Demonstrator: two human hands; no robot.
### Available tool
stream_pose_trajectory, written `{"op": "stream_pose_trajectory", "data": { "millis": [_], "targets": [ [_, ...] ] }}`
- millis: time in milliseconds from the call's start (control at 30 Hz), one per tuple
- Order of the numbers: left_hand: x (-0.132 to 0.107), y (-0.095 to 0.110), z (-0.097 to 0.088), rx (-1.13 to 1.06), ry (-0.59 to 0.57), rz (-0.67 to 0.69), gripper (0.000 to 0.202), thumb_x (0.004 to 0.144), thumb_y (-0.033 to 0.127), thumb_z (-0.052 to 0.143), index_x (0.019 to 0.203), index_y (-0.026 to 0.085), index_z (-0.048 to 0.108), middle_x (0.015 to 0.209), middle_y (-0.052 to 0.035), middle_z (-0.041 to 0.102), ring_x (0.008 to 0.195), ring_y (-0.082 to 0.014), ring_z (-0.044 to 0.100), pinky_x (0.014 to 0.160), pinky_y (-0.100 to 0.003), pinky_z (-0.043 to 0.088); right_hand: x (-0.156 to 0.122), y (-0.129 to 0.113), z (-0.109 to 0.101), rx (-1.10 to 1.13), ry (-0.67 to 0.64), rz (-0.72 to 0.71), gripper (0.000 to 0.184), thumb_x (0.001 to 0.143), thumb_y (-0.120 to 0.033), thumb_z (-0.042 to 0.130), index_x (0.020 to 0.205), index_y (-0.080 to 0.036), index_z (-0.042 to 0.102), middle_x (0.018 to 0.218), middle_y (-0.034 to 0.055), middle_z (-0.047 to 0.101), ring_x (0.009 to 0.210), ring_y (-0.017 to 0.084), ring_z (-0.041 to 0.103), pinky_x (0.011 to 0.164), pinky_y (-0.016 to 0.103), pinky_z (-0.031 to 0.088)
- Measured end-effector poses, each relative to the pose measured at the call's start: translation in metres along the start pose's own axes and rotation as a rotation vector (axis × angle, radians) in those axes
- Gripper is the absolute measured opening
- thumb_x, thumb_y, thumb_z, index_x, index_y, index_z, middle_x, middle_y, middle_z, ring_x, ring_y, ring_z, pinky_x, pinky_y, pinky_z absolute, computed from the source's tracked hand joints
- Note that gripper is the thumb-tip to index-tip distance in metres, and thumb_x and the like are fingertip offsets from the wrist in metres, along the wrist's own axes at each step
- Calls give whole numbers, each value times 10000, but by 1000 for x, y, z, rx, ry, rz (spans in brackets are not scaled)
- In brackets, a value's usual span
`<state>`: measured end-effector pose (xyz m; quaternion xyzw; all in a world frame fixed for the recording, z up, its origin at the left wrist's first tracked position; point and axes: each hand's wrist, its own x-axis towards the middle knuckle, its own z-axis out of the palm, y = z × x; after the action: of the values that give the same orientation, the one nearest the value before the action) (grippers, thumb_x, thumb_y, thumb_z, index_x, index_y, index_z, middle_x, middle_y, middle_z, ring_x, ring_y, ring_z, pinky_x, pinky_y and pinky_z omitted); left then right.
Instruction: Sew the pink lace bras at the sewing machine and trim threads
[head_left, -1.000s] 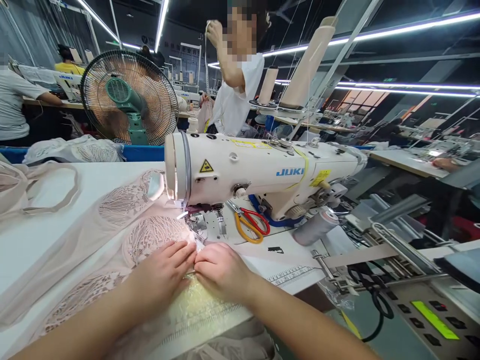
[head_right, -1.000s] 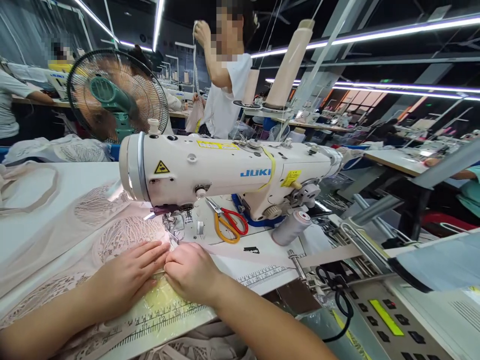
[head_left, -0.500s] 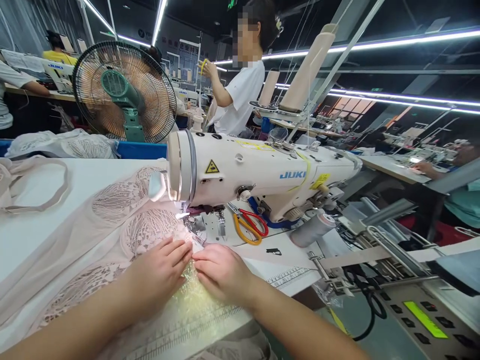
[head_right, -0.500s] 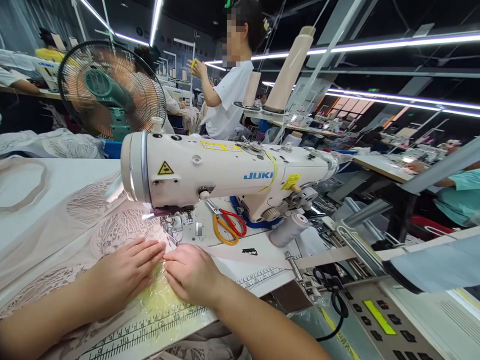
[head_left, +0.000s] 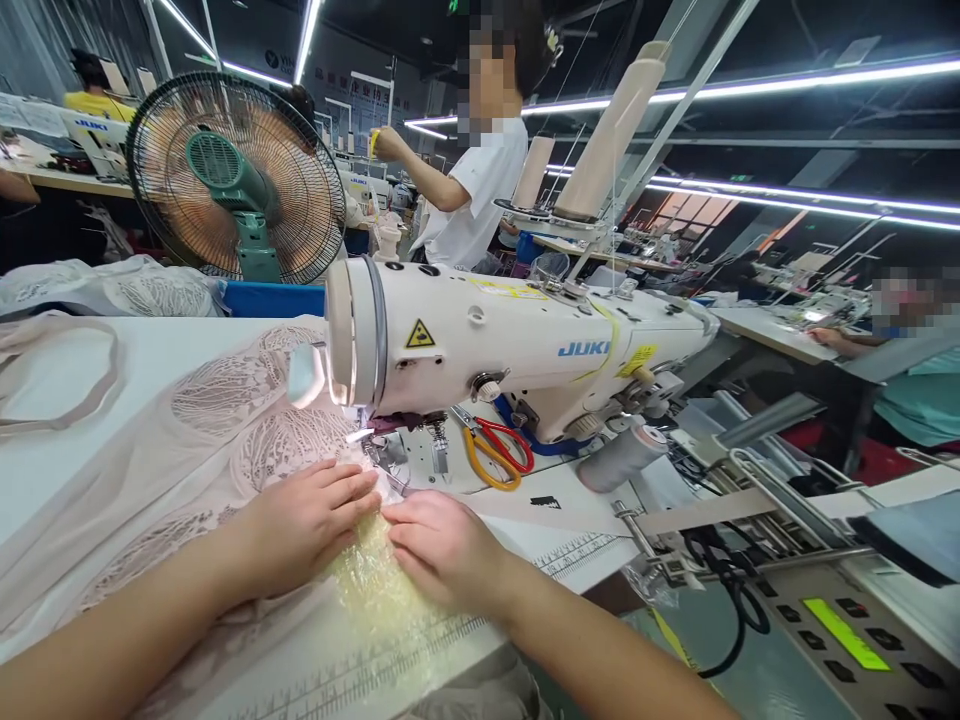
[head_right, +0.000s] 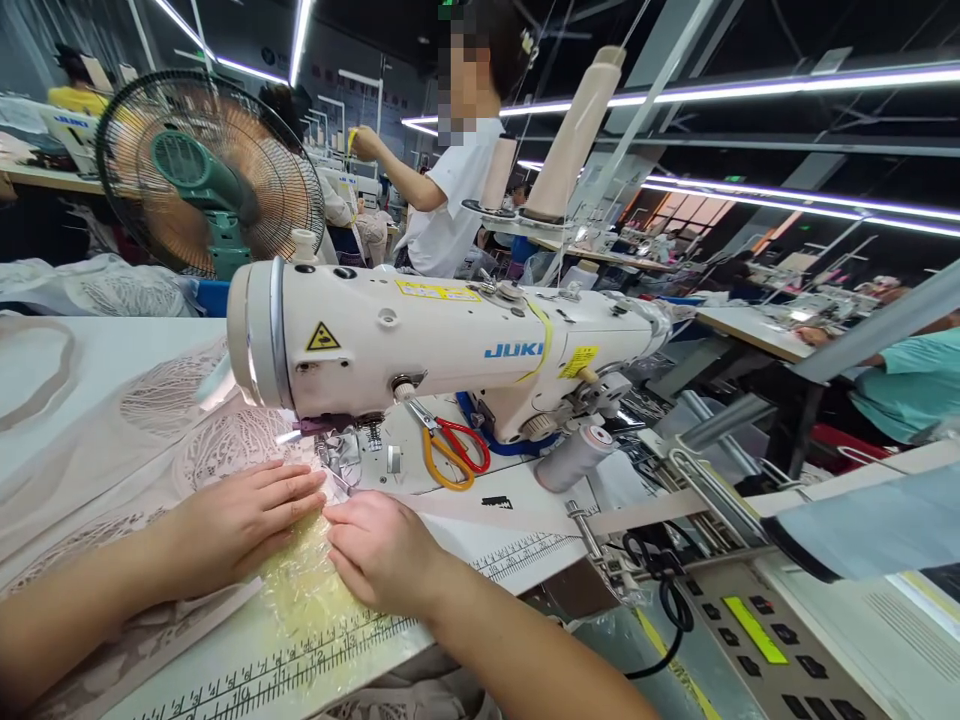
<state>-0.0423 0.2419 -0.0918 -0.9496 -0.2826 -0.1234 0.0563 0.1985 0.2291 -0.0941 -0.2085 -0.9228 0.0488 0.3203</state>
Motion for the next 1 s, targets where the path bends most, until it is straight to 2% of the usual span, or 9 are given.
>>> {"op": "stream_pose_trajectory", "data": {
  "millis": [267, 400, 500, 767, 1000],
  "targets": [
    [3, -5, -7, -83, 60, 11, 346, 901, 232, 454, 1223, 242, 580, 1298, -88, 588, 1175, -249, 548, 1004, -440, 451, -2, 1, 0, -9, -27, 23, 141, 864, -172, 485, 886, -170, 624, 1025, 95, 693, 874, 179, 596, 814, 322, 522],
    [8, -7, -14, -110, 45, -9, 311, 912, 225, 430, 1177, 234, 592, 1189, -108, 613, 1082, -234, 575, 896, -400, 502, -2, 2, 1, 8, -24, 29, 145, 861, -174, 489, 894, -168, 630, 1028, 91, 693, 884, 182, 597, 828, 330, 524],
    [11, -10, -19, -103, 21, -10, 308, 920, 225, 412, 1168, 220, 593, 1129, -107, 621, 1024, -221, 579, 879, -387, 497, -2, 2, 1, 30, 12, 24, 148, 859, -172, 488, 881, -165, 635, 1010, 90, 699, 861, 185, 600, 820, 329, 528],
    [12, -21, -20, -26, 8, 8, 338, 928, 234, 349, 1140, 201, 609, 1152, -110, 629, 972, -241, 580, 861, -421, 489, -3, 2, 0, 45, 4, 36, 146, 852, -169, 493, 882, -168, 636, 1016, 86, 701, 869, 186, 597, 828, 334, 528],
    [11, -32, -15, 33, 13, -12, 354, 927, 233, 348, 1169, 209, 606, 1186, -96, 633, 987, -243, 581, 847, -400, 496, -4, 3, 1, 57, -18, 50, 140, 841, -161, 508, 886, -168, 640, 1034, 88, 694, 878, 190, 593, 830, 336, 523]
  ]
}}
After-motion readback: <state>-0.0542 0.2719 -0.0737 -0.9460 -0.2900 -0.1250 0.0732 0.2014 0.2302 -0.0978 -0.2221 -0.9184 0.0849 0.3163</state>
